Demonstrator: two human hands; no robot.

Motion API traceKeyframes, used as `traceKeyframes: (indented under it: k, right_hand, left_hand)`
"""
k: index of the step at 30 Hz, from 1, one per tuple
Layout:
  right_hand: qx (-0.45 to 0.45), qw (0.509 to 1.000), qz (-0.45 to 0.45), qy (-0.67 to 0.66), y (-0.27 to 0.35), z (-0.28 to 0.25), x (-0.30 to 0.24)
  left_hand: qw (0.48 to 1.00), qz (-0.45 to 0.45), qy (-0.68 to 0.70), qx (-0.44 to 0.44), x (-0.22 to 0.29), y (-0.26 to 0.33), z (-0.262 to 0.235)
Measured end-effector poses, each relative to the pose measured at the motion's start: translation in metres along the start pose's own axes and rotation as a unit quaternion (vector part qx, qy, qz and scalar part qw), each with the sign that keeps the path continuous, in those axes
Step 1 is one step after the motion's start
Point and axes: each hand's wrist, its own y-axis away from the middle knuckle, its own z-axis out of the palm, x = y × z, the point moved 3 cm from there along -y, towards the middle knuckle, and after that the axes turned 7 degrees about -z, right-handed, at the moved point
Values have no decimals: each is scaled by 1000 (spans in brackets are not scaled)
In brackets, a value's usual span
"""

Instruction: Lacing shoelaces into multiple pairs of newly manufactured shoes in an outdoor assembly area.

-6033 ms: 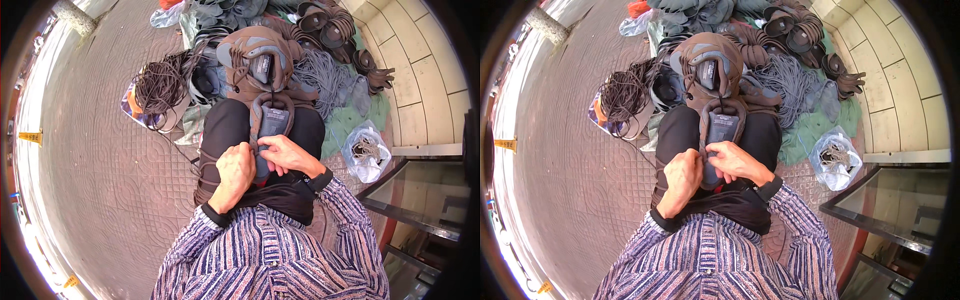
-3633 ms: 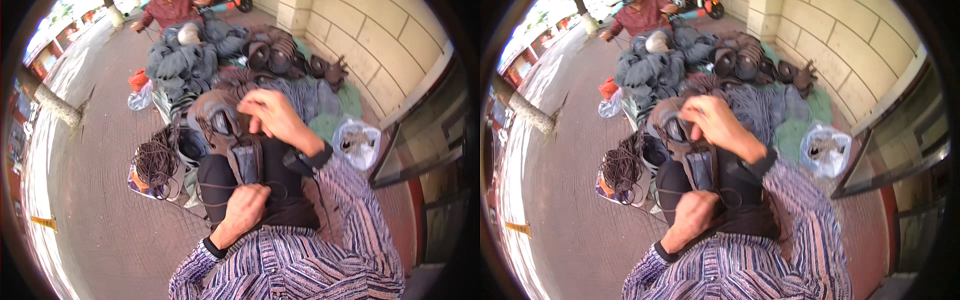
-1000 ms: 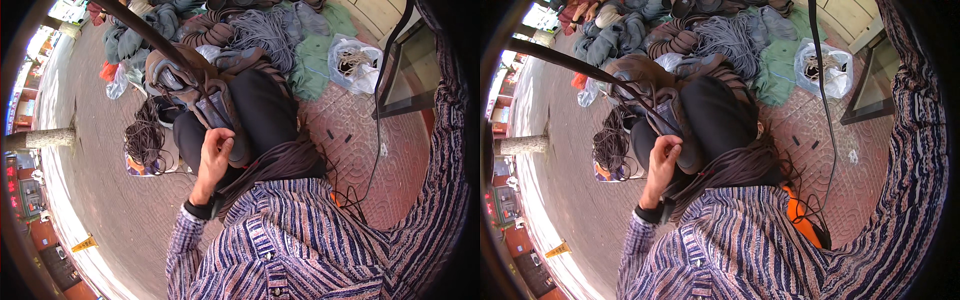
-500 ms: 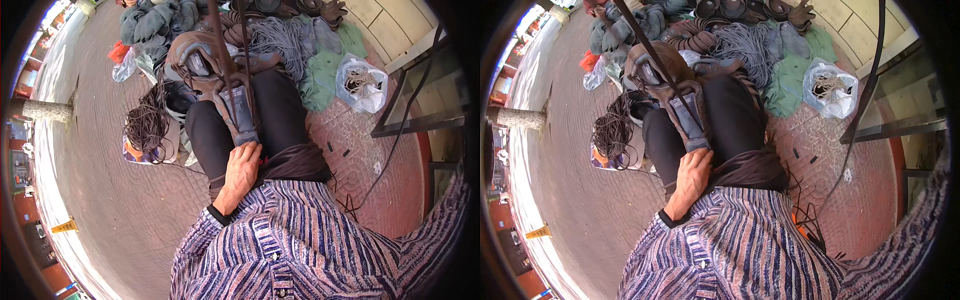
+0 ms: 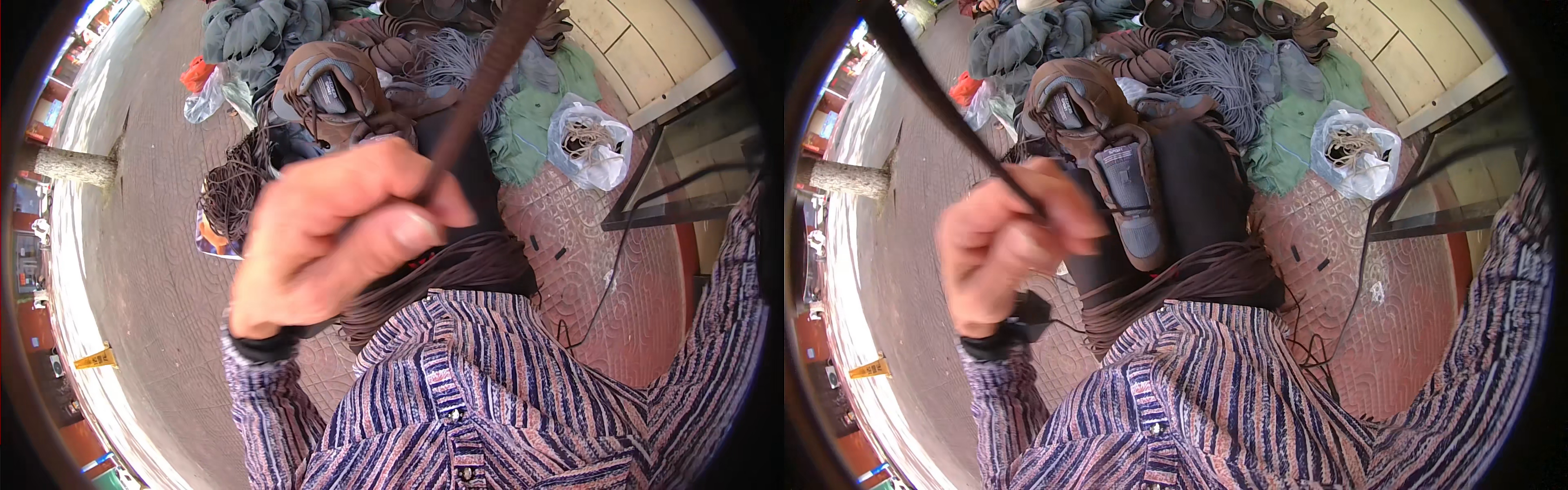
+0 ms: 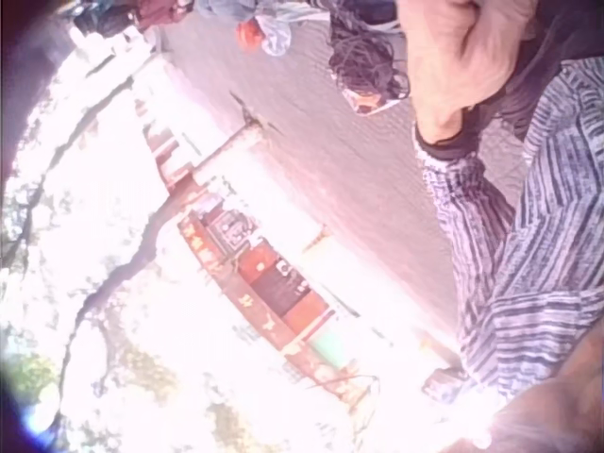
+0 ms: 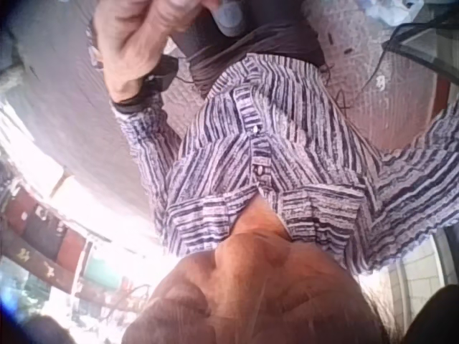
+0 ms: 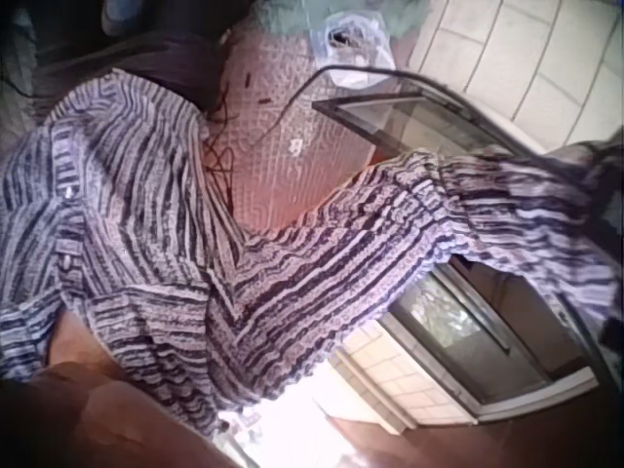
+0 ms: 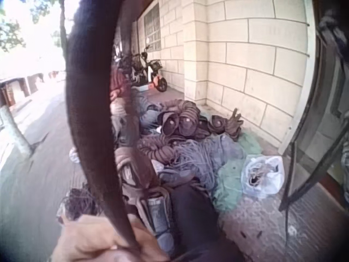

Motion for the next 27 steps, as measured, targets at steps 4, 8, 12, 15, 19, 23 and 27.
traceKeyframes:
  k: [4,8,12,15,19,23,27]
  right_hand:
    - [7,1000,11,2,-12,-27,16]
    - [158,935,-211,236,-24,-71,104]
    - [185,976,96,61,7,86,277]
    - [-25,996,-82,-20,24,271,188]
    - [-62,958,-271,70,39,373,132]
    - [-65,917,-330,214,56,396,128]
    - [-85,901,-334,263,66,403,126]
  left_hand:
    - [948,-126,181,231,-42,34,-48]
    - [843,-188,332,381,-150,164,-109]
    - [719,-606,-2,341,-220,264,-61]
    - [684,-322,-537,374,-190,226,-47]
    - [872,-343,-143,318,-165,92,12]
    - [869,-460,21,179,-167,47,50]
    - [862,-473,38,175,-167,49,50]
